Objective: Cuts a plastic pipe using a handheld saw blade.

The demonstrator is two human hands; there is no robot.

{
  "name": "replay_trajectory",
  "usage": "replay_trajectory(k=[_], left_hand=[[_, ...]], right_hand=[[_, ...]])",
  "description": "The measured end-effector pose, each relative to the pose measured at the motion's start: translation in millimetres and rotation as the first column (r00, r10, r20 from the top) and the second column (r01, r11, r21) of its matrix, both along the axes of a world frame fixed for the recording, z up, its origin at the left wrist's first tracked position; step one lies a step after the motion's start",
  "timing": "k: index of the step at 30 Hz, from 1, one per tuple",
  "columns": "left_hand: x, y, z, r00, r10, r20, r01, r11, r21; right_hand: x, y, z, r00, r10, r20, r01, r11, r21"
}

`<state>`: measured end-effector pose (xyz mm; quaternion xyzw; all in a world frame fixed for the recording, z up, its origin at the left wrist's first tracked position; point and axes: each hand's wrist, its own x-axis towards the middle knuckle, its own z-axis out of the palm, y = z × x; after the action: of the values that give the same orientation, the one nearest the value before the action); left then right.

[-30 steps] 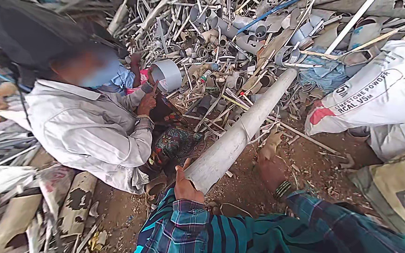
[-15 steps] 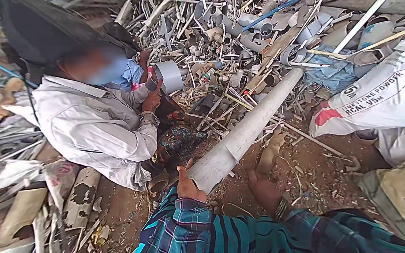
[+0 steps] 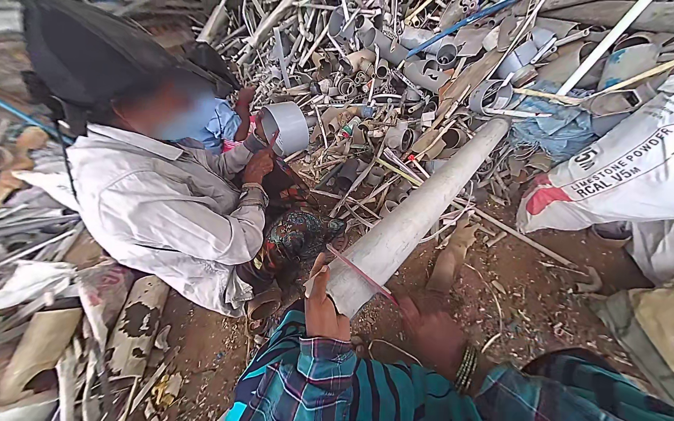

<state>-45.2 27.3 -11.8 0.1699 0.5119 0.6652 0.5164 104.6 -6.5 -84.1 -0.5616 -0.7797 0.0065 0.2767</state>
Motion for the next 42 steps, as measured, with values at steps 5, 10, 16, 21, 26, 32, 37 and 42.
replay_trajectory(k=[5, 10, 16, 21, 26, 32, 37, 42], left_hand=[[-5, -3, 2, 0.994, -0.108, -0.01, 0.108, 0.993, 0.044], [-12, -6, -2, 0.982, -0.185, -0.022, 0.186, 0.981, 0.055], [-18, -8, -6, 0.947, -0.25, -0.202, 0.295, 0.927, 0.233], [-25, -8, -13, 0.9, -0.337, -0.275, 0.414, 0.857, 0.307], [-26, -9, -19, 0.861, -0.36, -0.36, 0.491, 0.773, 0.402], [-22, -19, -24, 0.681, -0.289, -0.673, 0.611, 0.73, 0.305], [-16, -19, -30, 0.597, -0.279, -0.752, 0.72, 0.601, 0.348], [-17, -19, -31, 0.547, -0.252, -0.798, 0.727, 0.616, 0.304]], right_hand=[[52, 61, 43, 0.945, -0.316, 0.079, 0.284, 0.679, -0.677], [29, 30, 45, 0.988, -0.152, -0.02, 0.12, 0.848, -0.516], [20, 18, 40, 0.995, -0.101, 0.015, 0.101, 0.949, -0.299], [49, 63, 63, 0.959, -0.268, 0.092, 0.262, 0.715, -0.648], [4, 5, 33, 1.0, -0.024, -0.005, 0.024, 0.999, 0.021], [38, 49, 13, 0.999, 0.019, 0.043, -0.03, 0.963, 0.266], [30, 37, 25, 0.952, -0.129, -0.278, 0.136, 0.991, 0.008], [30, 27, 30, 0.995, -0.067, -0.073, 0.074, 0.993, 0.095]])
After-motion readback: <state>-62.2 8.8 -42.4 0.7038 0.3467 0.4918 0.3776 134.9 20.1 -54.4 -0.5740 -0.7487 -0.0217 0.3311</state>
